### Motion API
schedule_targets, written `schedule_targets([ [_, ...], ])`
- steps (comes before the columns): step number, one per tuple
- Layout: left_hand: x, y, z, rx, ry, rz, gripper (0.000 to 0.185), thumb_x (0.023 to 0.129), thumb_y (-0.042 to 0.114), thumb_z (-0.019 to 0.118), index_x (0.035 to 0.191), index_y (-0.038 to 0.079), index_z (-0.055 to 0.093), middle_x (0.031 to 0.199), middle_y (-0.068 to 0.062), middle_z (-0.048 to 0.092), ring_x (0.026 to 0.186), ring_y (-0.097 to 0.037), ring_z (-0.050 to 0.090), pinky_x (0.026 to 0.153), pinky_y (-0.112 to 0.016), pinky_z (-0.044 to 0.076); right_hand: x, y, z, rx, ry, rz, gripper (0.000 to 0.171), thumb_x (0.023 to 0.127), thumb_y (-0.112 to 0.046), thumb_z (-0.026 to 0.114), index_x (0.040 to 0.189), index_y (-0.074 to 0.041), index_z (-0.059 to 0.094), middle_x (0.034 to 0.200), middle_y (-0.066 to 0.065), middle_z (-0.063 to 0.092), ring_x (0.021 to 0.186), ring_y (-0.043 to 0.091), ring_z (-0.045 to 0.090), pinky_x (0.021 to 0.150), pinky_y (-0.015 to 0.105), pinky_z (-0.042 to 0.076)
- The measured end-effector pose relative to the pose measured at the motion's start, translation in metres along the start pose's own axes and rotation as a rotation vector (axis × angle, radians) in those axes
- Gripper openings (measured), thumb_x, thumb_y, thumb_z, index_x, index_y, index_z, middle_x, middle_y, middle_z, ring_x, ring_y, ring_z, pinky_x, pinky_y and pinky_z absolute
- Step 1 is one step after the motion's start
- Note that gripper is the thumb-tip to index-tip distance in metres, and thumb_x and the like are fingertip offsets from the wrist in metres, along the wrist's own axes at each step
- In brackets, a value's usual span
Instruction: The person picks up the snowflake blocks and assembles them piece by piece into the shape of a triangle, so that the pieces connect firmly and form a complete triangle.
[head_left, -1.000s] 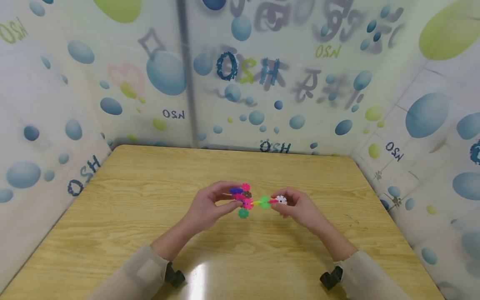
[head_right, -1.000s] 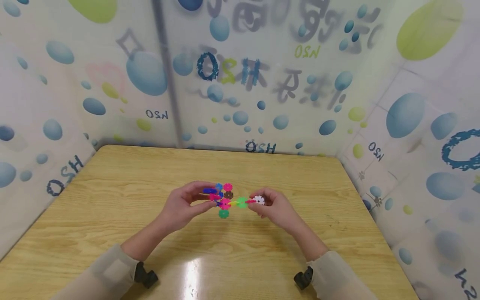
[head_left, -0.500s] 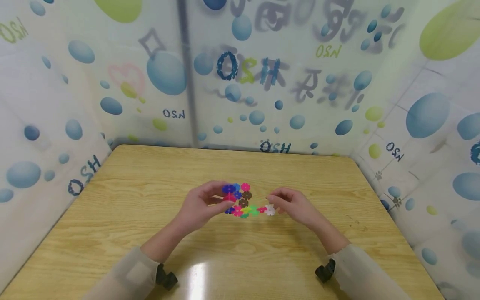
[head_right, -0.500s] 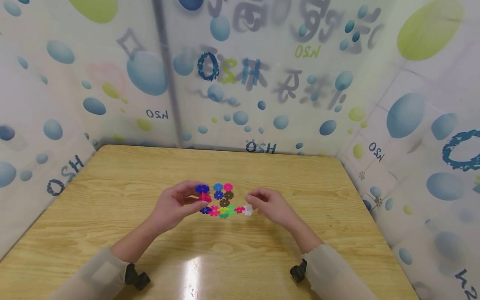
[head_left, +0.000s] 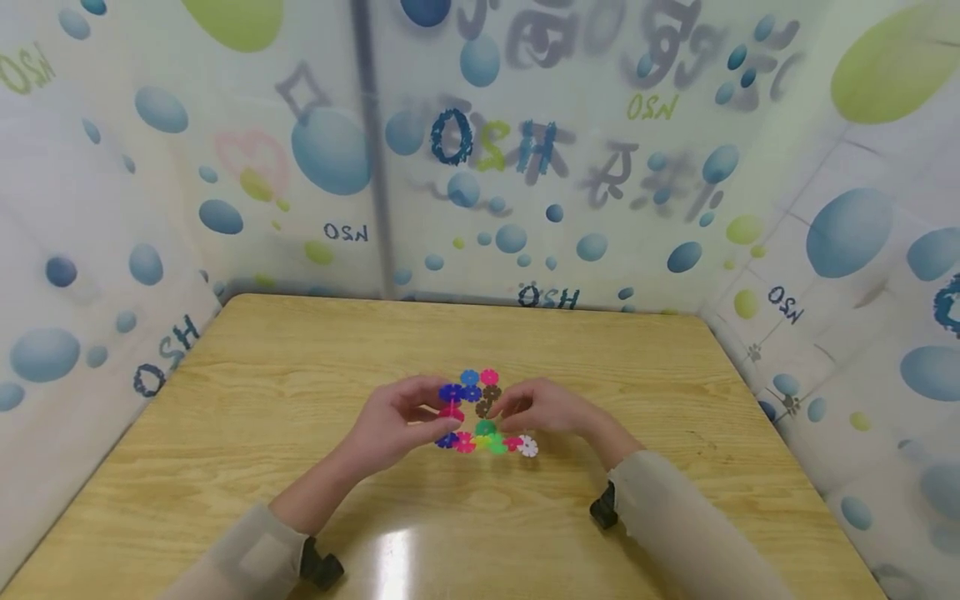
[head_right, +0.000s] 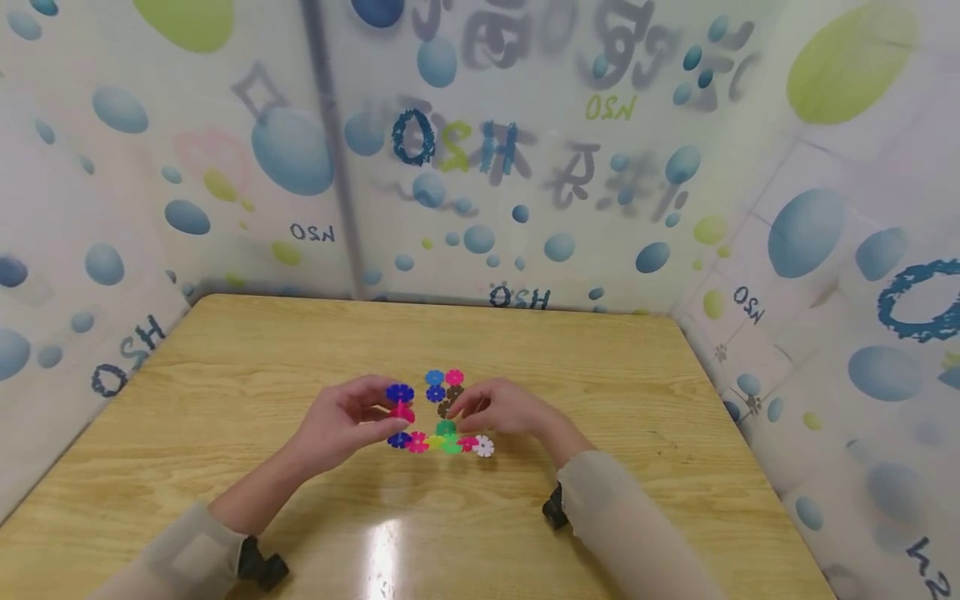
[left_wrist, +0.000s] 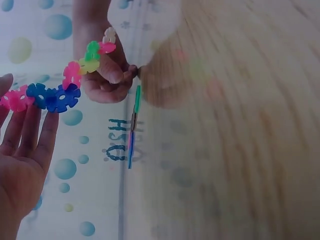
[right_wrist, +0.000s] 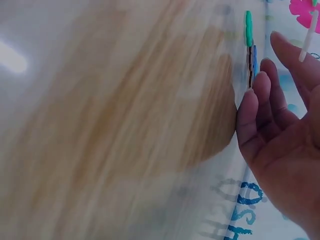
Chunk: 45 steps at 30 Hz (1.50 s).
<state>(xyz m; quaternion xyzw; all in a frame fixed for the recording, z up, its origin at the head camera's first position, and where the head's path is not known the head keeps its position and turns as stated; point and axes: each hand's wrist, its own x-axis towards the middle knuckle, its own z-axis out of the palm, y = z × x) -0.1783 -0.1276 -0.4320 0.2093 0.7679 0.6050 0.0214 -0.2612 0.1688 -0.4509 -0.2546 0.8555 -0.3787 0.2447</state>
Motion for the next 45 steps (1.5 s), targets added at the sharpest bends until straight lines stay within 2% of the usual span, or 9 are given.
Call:
schedule_targets([
  [8, -0.001, -0.004, 0.001, 0.016, -0.014, -0.022, 0.036, 0.096, 0.016, 0.087, 0.130, 0.012, 0.073, 0.120, -0.016, 0.076, 0.103, -0.022, 0.079, 0.087, -0.027, 0.067, 0.013, -0.011, 0.008, -0.048, -0.079, -0.009, 0.025, 0.103, -0.020, 0.078, 0.126, -0.026, 0.082, 0.102, -0.002, 0.072, 0.087, 0.017, 0.060, 0.080, 0.032, 0.053],
  [15, 0.000, -0.006, 0.002, 0.000, -0.026, -0.030, 0.037, 0.097, 0.017, 0.086, 0.131, 0.014, 0.071, 0.118, -0.014, 0.077, 0.105, -0.025, 0.079, 0.087, -0.029, 0.067, 0.014, -0.014, 0.009, -0.107, -0.076, -0.010, 0.023, 0.101, -0.012, 0.079, 0.122, -0.021, 0.079, 0.106, -0.002, 0.070, 0.093, 0.017, 0.060, 0.086, 0.033, 0.055],
  [19, 0.000, -0.005, 0.007, -0.040, -0.044, -0.029, 0.039, 0.098, 0.014, 0.085, 0.134, 0.013, 0.069, 0.120, -0.017, 0.076, 0.103, -0.023, 0.080, 0.086, -0.031, 0.068, 0.007, -0.009, 0.005, -0.042, -0.059, 0.017, 0.019, 0.099, -0.011, 0.080, 0.117, -0.018, 0.075, 0.109, 0.000, 0.072, 0.099, 0.018, 0.064, 0.091, 0.036, 0.056],
  [22, 0.000, -0.005, 0.010, -0.055, -0.053, 0.004, 0.037, 0.098, 0.010, 0.084, 0.132, 0.012, 0.069, 0.124, -0.023, 0.073, 0.103, -0.022, 0.080, 0.085, -0.031, 0.068, 0.000, -0.004, 0.001, -0.003, -0.022, 0.025, 0.014, 0.100, -0.015, 0.079, 0.114, -0.018, 0.074, 0.109, -0.001, 0.073, 0.098, 0.018, 0.066, 0.090, 0.036, 0.058],
  [28, 0.002, -0.001, 0.016, -0.032, -0.062, 0.077, 0.036, 0.098, 0.006, 0.082, 0.131, 0.009, 0.068, 0.127, -0.020, 0.069, 0.104, -0.022, 0.079, 0.087, -0.031, 0.067, -0.022, -0.004, -0.011, 0.090, 0.113, -0.039, 0.022, 0.106, -0.018, 0.074, 0.126, -0.010, 0.076, 0.106, 0.002, 0.075, 0.095, 0.024, 0.070, 0.087, 0.043, 0.062],
  [32, 0.003, 0.000, 0.020, -0.024, -0.051, 0.064, 0.037, 0.099, 0.007, 0.081, 0.133, 0.008, 0.066, 0.128, -0.019, 0.069, 0.104, -0.020, 0.079, 0.086, -0.029, 0.067, -0.038, -0.013, -0.014, 0.214, 0.180, -0.083, 0.029, 0.108, -0.020, 0.072, 0.133, -0.005, 0.074, 0.110, 0.012, 0.077, 0.098, 0.034, 0.076, 0.095, 0.056, 0.065],
  [34, 0.003, 0.000, 0.022, -0.030, -0.049, 0.053, 0.038, 0.099, 0.006, 0.081, 0.134, 0.009, 0.065, 0.129, -0.020, 0.069, 0.104, -0.021, 0.080, 0.084, -0.029, 0.067, -0.044, -0.019, -0.014, 0.269, 0.206, -0.100, 0.030, 0.109, -0.020, 0.071, 0.134, -0.005, 0.074, 0.112, 0.017, 0.077, 0.100, 0.038, 0.077, 0.097, 0.058, 0.064],
  [37, 0.003, 0.000, 0.026, -0.043, -0.051, 0.064, 0.040, 0.099, 0.004, 0.080, 0.135, 0.008, 0.064, 0.130, -0.021, 0.069, 0.104, -0.021, 0.080, 0.083, -0.030, 0.067, -0.053, -0.028, -0.012, 0.354, 0.221, -0.115, 0.032, 0.109, -0.020, 0.071, 0.137, -0.004, 0.073, 0.117, 0.020, 0.076, 0.102, 0.041, 0.078, 0.098, 0.055, 0.065],
  [45, 0.005, 0.002, 0.037, -0.041, -0.057, 0.108, 0.036, 0.099, 0.001, 0.080, 0.132, 0.005, 0.065, 0.128, -0.027, 0.072, 0.102, -0.012, 0.081, 0.082, -0.028, 0.067, -0.067, -0.041, -0.002, 0.519, 0.192, -0.116, 0.042, 0.107, -0.019, 0.074, 0.144, -0.002, 0.068, 0.128, 0.014, 0.077, 0.103, 0.025, 0.083, 0.097, 0.044, 0.066],
])
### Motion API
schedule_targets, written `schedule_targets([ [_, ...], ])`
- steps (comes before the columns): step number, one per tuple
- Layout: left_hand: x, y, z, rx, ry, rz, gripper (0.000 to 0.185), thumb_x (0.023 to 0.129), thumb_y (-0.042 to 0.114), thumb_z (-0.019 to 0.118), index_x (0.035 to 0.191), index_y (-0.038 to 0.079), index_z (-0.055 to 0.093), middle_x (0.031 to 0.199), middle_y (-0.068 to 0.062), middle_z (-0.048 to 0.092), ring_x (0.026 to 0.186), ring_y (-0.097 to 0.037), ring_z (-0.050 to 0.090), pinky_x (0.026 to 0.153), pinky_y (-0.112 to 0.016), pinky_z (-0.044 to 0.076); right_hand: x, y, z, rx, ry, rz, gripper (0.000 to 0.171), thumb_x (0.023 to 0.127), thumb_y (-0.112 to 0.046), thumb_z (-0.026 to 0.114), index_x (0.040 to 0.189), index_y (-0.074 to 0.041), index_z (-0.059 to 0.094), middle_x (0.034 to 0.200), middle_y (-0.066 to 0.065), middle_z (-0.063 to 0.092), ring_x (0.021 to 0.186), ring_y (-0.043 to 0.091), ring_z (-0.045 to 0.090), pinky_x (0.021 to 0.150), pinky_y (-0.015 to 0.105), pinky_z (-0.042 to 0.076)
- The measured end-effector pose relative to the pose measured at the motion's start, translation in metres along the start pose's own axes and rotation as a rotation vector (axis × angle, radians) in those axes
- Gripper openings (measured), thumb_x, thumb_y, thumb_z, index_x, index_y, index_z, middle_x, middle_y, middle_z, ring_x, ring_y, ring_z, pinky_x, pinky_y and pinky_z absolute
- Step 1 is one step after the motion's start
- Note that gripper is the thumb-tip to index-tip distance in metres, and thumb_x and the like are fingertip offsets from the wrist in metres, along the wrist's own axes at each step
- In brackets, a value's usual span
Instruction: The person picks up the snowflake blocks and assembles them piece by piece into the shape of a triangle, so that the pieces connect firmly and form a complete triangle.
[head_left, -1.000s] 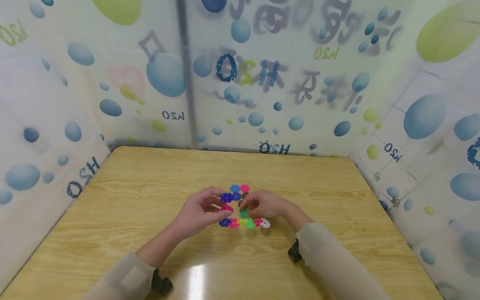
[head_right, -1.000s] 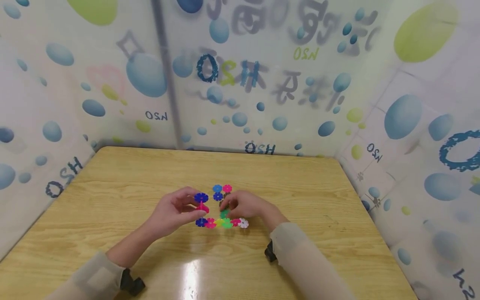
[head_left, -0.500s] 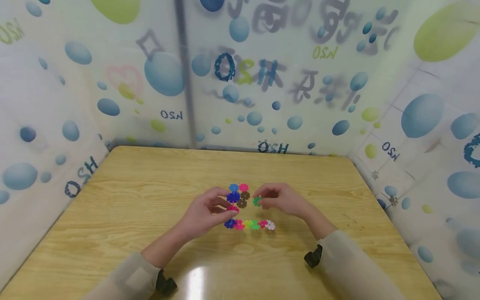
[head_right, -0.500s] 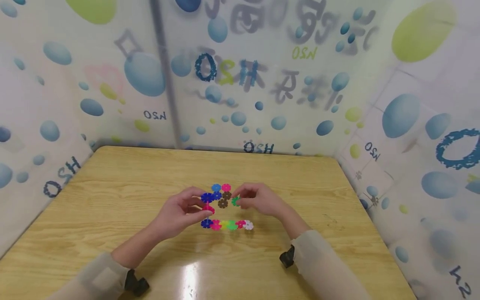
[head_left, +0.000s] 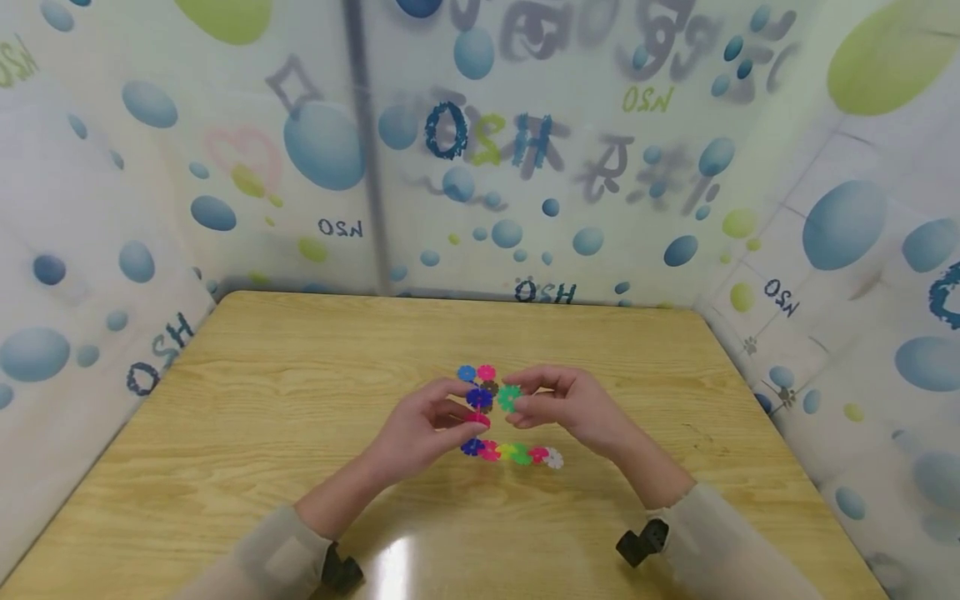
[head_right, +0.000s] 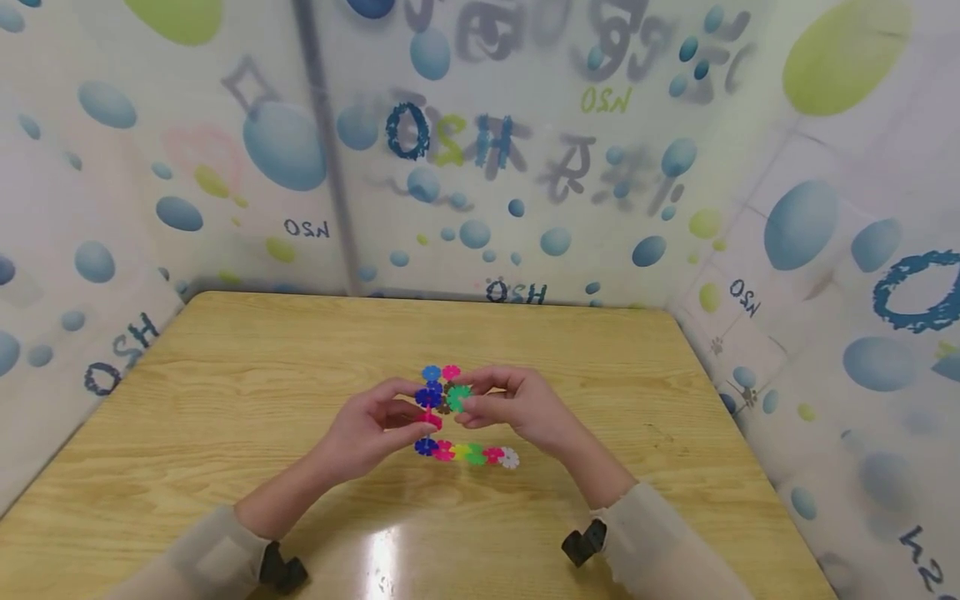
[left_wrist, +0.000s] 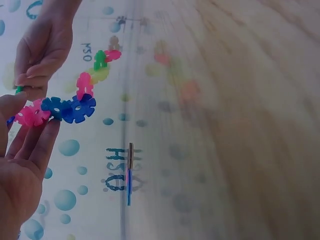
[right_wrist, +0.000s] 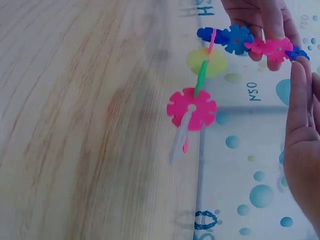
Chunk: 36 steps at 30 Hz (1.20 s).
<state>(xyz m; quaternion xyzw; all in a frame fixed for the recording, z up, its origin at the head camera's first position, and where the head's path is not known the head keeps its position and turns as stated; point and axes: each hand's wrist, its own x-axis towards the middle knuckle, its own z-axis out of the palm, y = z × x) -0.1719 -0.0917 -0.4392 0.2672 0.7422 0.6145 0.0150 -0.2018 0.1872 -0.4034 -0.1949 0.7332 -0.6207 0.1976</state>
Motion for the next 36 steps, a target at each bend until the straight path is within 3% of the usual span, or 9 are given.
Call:
schedule_targets([
  [9, -0.0001, -0.0008, 0.0024, 0.001, 0.002, 0.015, 0.035, 0.099, 0.000, 0.079, 0.131, 0.004, 0.065, 0.116, -0.022, 0.080, 0.100, -0.009, 0.081, 0.081, -0.028, 0.066, -0.0034, -0.0069, 0.0062, 0.061, -0.010, -0.007, 0.043, 0.107, -0.017, 0.073, 0.146, 0.002, 0.066, 0.131, 0.010, 0.078, 0.103, 0.020, 0.083, 0.095, 0.038, 0.066],
  [20, 0.0025, 0.0013, 0.0020, -0.007, -0.003, -0.011, 0.041, 0.101, 0.004, 0.079, 0.140, 0.011, 0.070, 0.132, -0.015, 0.073, 0.111, -0.026, 0.081, 0.086, -0.031, 0.068, -0.0006, -0.0054, 0.0074, 0.055, -0.023, 0.009, 0.041, 0.108, -0.022, 0.073, 0.146, -0.005, 0.070, 0.133, 0.013, 0.079, 0.111, 0.035, 0.081, 0.098, 0.043, 0.066],
  [25, 0.0019, 0.0011, 0.0008, 0.028, -0.016, 0.005, 0.043, 0.106, 0.009, 0.073, 0.149, 0.015, 0.068, 0.132, -0.011, 0.073, 0.113, -0.023, 0.080, 0.091, -0.030, 0.067, -0.0013, -0.0040, 0.0059, 0.048, -0.021, 0.008, 0.041, 0.108, -0.020, 0.072, 0.146, -0.004, 0.069, 0.138, 0.015, 0.076, 0.110, 0.031, 0.082, 0.097, 0.041, 0.066],
  [30, 0.0012, 0.0027, -0.0005, 0.055, 0.019, 0.016, 0.025, 0.113, 0.016, 0.063, 0.134, 0.014, 0.077, 0.121, -0.007, 0.075, 0.106, -0.015, 0.077, 0.092, -0.029, 0.066, -0.0013, -0.0036, 0.0061, 0.056, -0.041, -0.014, 0.040, 0.108, -0.018, 0.072, 0.145, -0.002, 0.069, 0.139, 0.021, 0.075, 0.103, 0.020, 0.083, 0.096, 0.040, 0.066],
  [36, 0.0016, 0.0051, -0.0014, 0.052, 0.069, 0.010, 0.012, 0.107, 0.013, 0.073, 0.115, 0.014, 0.082, 0.113, -0.006, 0.073, 0.100, -0.013, 0.073, 0.087, -0.029, 0.067, -0.0011, -0.0032, 0.0074, 0.026, -0.066, -0.010, 0.041, 0.105, -0.017, 0.076, 0.144, -0.004, 0.071, 0.129, 0.012, 0.081, 0.103, 0.020, 0.083, 0.098, 0.043, 0.066],
])
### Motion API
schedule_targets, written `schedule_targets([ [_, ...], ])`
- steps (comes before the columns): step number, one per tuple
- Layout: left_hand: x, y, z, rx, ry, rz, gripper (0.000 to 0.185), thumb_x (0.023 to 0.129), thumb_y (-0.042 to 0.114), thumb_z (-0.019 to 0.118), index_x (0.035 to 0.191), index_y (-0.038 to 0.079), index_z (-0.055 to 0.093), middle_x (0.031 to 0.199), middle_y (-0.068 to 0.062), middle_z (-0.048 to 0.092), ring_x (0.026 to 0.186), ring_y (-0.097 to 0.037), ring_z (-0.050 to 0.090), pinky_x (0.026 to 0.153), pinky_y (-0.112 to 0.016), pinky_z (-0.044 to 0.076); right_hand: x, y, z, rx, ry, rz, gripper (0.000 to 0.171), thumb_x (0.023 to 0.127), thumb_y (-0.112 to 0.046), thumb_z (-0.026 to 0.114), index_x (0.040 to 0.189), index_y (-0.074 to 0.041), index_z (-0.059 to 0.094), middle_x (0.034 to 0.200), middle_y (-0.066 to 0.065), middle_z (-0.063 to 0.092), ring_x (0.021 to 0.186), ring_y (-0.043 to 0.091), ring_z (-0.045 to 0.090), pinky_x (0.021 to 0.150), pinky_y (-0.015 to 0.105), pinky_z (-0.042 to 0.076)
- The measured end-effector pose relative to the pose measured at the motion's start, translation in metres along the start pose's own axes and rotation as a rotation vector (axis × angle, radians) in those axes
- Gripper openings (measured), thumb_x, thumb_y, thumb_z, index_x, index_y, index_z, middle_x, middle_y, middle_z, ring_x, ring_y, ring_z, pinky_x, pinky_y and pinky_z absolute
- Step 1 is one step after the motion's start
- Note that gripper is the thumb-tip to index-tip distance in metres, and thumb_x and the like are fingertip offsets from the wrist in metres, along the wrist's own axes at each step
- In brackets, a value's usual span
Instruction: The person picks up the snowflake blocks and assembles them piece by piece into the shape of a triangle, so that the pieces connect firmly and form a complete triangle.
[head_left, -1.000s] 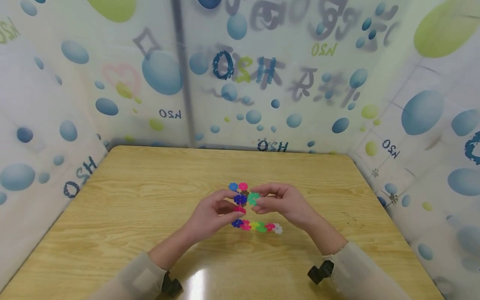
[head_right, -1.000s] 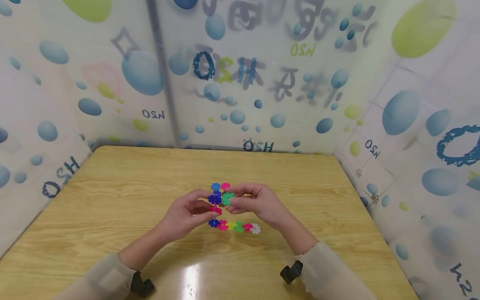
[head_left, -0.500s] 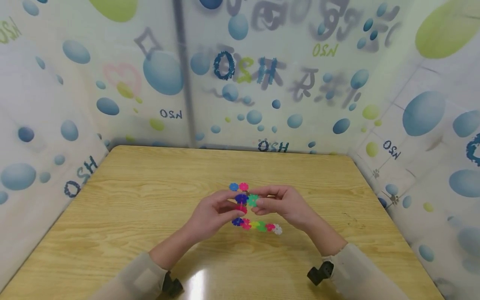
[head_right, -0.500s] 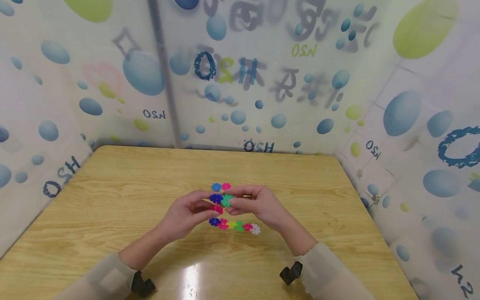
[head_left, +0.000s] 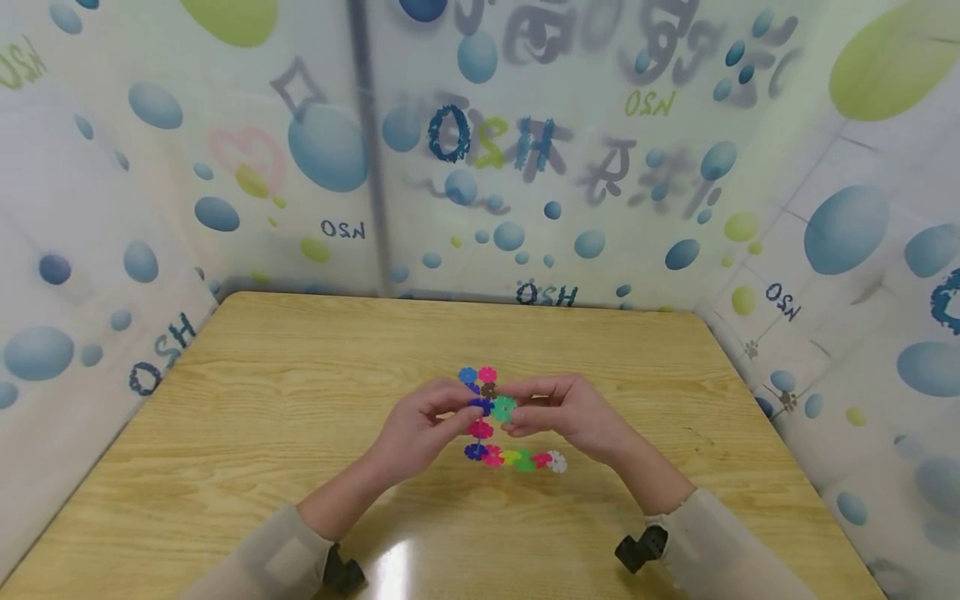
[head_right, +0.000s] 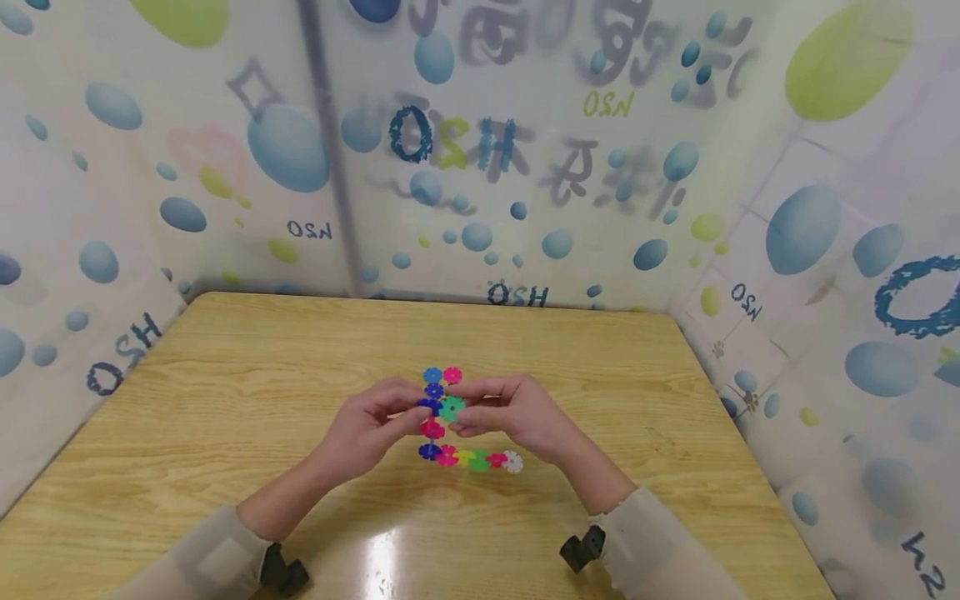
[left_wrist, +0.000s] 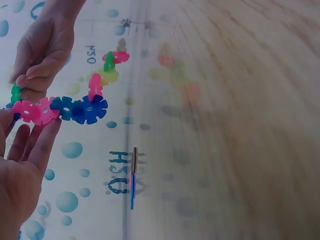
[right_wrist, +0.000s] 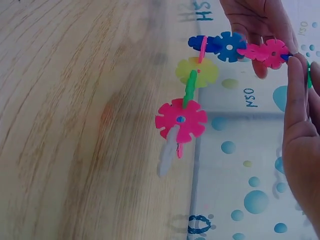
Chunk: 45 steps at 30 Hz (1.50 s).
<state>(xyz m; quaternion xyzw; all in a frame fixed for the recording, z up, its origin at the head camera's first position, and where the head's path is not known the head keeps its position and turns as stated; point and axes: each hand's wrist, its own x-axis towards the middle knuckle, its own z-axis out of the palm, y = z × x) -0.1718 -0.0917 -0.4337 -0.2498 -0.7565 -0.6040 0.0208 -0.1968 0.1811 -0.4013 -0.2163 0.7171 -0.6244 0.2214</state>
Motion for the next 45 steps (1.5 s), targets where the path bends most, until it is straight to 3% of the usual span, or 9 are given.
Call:
schedule_targets([
  [4, -0.001, 0.001, 0.000, -0.026, 0.016, -0.022, 0.011, 0.104, 0.012, 0.077, 0.114, 0.013, 0.083, 0.114, -0.007, 0.073, 0.104, -0.014, 0.071, 0.084, -0.030, 0.068, -0.001, 0.000, 0.000, -0.051, -0.006, 0.017, 0.042, 0.102, -0.019, 0.081, 0.142, -0.007, 0.073, 0.111, 0.007, 0.085, 0.104, 0.024, 0.082, 0.099, 0.042, 0.066],
  [7, -0.001, 0.003, 0.000, -0.048, 0.022, -0.031, 0.011, 0.103, 0.012, 0.078, 0.113, 0.013, 0.083, 0.112, -0.008, 0.073, 0.105, -0.012, 0.071, 0.085, -0.031, 0.068, -0.002, 0.000, 0.002, -0.070, -0.011, 0.023, 0.042, 0.101, -0.020, 0.081, 0.141, -0.009, 0.074, 0.108, 0.007, 0.085, 0.105, 0.028, 0.082, 0.099, 0.040, 0.066],
  [16, -0.003, 0.007, 0.000, -0.059, 0.022, -0.024, 0.008, 0.102, 0.010, 0.078, 0.109, 0.011, 0.082, 0.107, -0.010, 0.073, 0.102, -0.010, 0.073, 0.085, -0.031, 0.068, -0.003, -0.002, 0.005, -0.127, 0.000, -0.026, 0.042, 0.103, -0.018, 0.079, 0.141, -0.002, 0.073, 0.109, 0.011, 0.083, 0.098, 0.019, 0.082, 0.092, 0.035, 0.067],
  [22, -0.003, 0.008, -0.001, -0.049, 0.008, -0.027, 0.007, 0.102, 0.008, 0.079, 0.107, 0.011, 0.082, 0.104, -0.013, 0.073, 0.101, -0.009, 0.072, 0.085, -0.030, 0.068, -0.002, -0.004, 0.006, -0.140, -0.034, -0.043, 0.039, 0.103, -0.017, 0.079, 0.138, -0.001, 0.074, 0.120, 0.016, 0.081, 0.101, 0.019, 0.082, 0.093, 0.038, 0.067],
  [29, -0.001, 0.011, -0.002, -0.028, -0.013, -0.078, 0.006, 0.102, 0.012, 0.080, 0.107, 0.013, 0.084, 0.104, -0.006, 0.074, 0.100, -0.015, 0.073, 0.085, -0.029, 0.067, -0.002, -0.010, 0.003, -0.170, -0.054, -0.031, 0.038, 0.103, -0.020, 0.079, 0.137, -0.003, 0.075, 0.124, 0.017, 0.081, 0.103, 0.021, 0.082, 0.094, 0.038, 0.067],
  [36, 0.000, 0.012, -0.003, -0.054, -0.020, -0.102, 0.008, 0.102, 0.014, 0.080, 0.108, 0.012, 0.084, 0.106, -0.007, 0.075, 0.102, -0.017, 0.075, 0.087, -0.030, 0.067, -0.001, -0.012, 0.005, -0.208, -0.049, -0.036, 0.038, 0.103, -0.023, 0.079, 0.136, -0.005, 0.076, 0.118, 0.018, 0.082, 0.101, 0.024, 0.083, 0.094, 0.037, 0.067],
  [42, -0.002, 0.011, -0.006, -0.059, -0.018, -0.094, 0.008, 0.103, 0.013, 0.079, 0.109, 0.012, 0.084, 0.106, -0.007, 0.074, 0.103, -0.018, 0.075, 0.088, -0.030, 0.067, 0.001, -0.009, 0.008, -0.257, -0.021, -0.080, 0.035, 0.103, -0.021, 0.079, 0.136, -0.008, 0.077, 0.104, 0.014, 0.081, 0.088, 0.037, 0.075, 0.073, 0.035, 0.065],
  [45, -0.003, 0.010, -0.006, -0.052, -0.013, -0.089, 0.009, 0.103, 0.014, 0.078, 0.111, 0.013, 0.083, 0.106, -0.007, 0.074, 0.103, -0.016, 0.075, 0.088, -0.030, 0.067, 0.001, -0.007, 0.009, -0.278, 0.001, -0.088, 0.036, 0.102, -0.022, 0.080, 0.136, -0.009, 0.076, 0.097, 0.006, 0.077, 0.083, 0.034, 0.071, 0.067, 0.031, 0.060],
])
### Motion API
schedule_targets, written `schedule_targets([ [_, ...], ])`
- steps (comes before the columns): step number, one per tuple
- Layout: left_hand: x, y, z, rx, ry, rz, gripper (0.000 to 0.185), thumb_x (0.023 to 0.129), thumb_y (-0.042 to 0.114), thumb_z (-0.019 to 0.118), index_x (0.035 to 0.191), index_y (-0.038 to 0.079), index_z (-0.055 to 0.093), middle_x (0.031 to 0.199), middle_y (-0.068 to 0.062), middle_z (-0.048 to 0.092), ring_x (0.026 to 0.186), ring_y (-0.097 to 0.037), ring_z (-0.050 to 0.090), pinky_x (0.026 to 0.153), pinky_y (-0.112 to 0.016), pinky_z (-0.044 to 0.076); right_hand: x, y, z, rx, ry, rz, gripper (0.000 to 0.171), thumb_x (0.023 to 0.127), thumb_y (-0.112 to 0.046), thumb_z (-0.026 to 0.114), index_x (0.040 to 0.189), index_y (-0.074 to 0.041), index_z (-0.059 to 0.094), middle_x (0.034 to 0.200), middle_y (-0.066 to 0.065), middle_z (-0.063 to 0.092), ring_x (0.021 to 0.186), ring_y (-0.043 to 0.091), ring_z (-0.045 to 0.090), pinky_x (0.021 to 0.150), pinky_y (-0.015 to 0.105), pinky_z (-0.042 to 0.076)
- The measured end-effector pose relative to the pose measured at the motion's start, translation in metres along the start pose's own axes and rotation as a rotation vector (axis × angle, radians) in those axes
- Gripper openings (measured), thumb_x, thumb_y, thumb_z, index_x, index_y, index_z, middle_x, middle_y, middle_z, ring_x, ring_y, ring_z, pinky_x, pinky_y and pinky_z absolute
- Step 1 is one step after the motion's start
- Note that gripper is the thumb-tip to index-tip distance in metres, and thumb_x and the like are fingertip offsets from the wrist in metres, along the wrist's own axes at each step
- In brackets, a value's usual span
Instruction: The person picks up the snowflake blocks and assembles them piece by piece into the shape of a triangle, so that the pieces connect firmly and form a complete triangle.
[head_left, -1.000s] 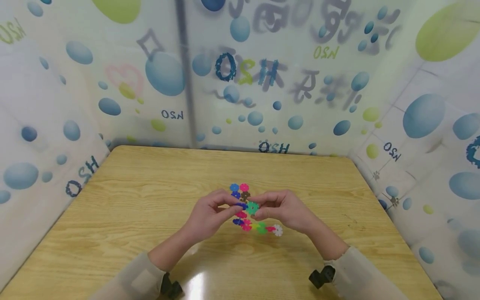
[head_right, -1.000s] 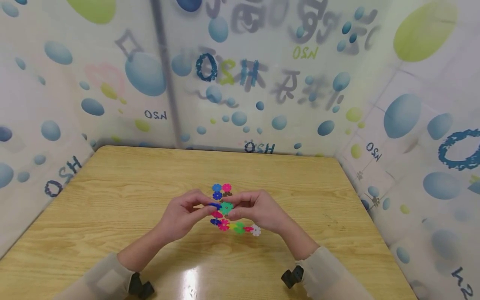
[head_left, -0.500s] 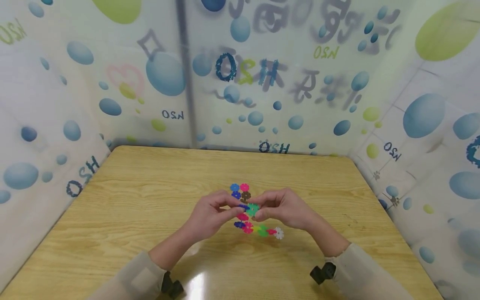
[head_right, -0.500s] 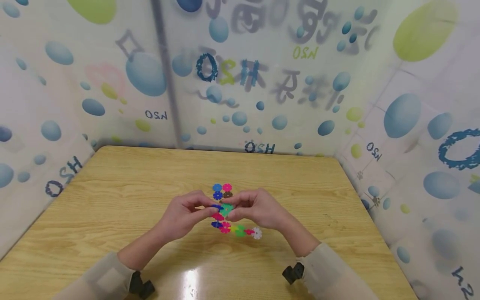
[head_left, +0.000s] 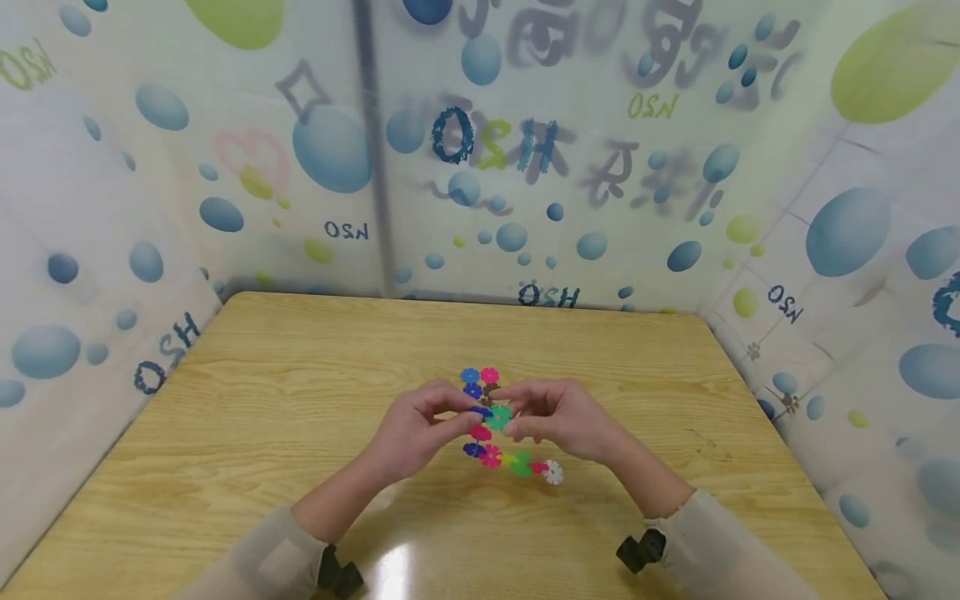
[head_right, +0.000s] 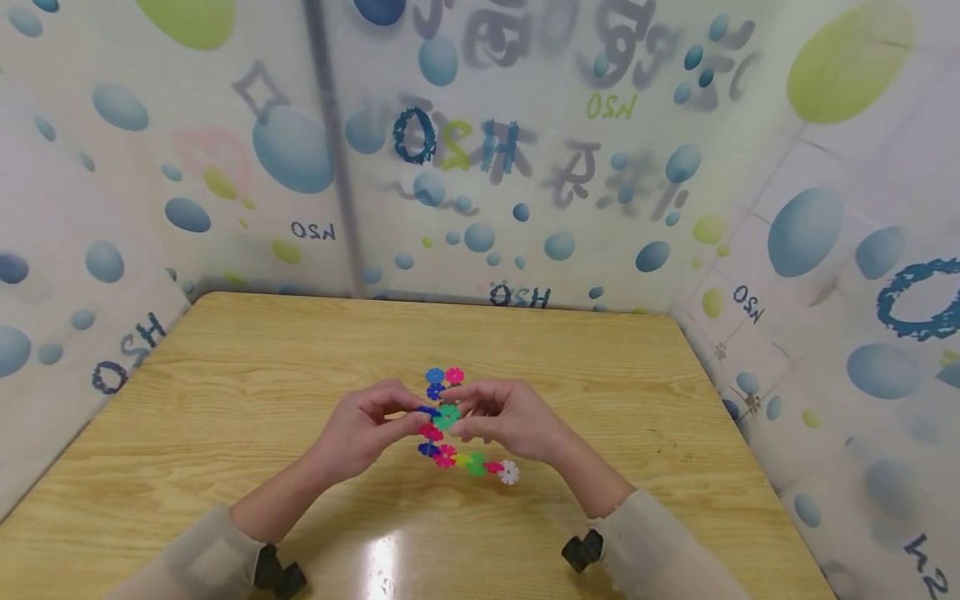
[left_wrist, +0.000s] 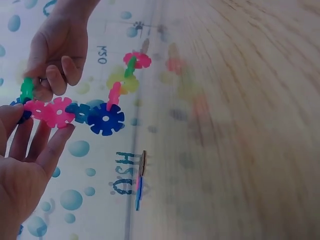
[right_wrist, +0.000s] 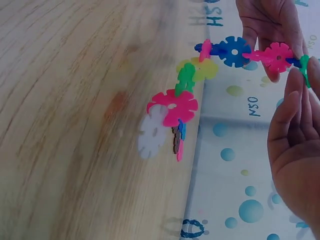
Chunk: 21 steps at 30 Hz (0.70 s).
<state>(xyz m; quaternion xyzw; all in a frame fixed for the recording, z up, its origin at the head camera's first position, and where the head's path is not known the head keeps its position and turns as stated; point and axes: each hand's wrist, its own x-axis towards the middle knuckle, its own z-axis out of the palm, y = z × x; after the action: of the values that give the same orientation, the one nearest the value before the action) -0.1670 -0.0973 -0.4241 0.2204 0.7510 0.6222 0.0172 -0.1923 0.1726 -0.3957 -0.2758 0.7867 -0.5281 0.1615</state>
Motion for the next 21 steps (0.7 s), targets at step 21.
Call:
schedule_targets([
  [21, -0.0016, -0.0006, 0.0045, 0.013, -0.041, -0.044, 0.022, 0.098, 0.018, 0.086, 0.120, 0.016, 0.083, 0.117, -0.008, 0.066, 0.117, -0.026, 0.070, 0.090, -0.029, 0.067, 0.0017, 0.0057, 0.0044, -0.011, 0.040, 0.003, 0.026, 0.100, -0.021, 0.083, 0.125, -0.014, 0.079, 0.104, 0.005, 0.074, 0.091, 0.022, 0.068, 0.075, 0.027, 0.060],
])
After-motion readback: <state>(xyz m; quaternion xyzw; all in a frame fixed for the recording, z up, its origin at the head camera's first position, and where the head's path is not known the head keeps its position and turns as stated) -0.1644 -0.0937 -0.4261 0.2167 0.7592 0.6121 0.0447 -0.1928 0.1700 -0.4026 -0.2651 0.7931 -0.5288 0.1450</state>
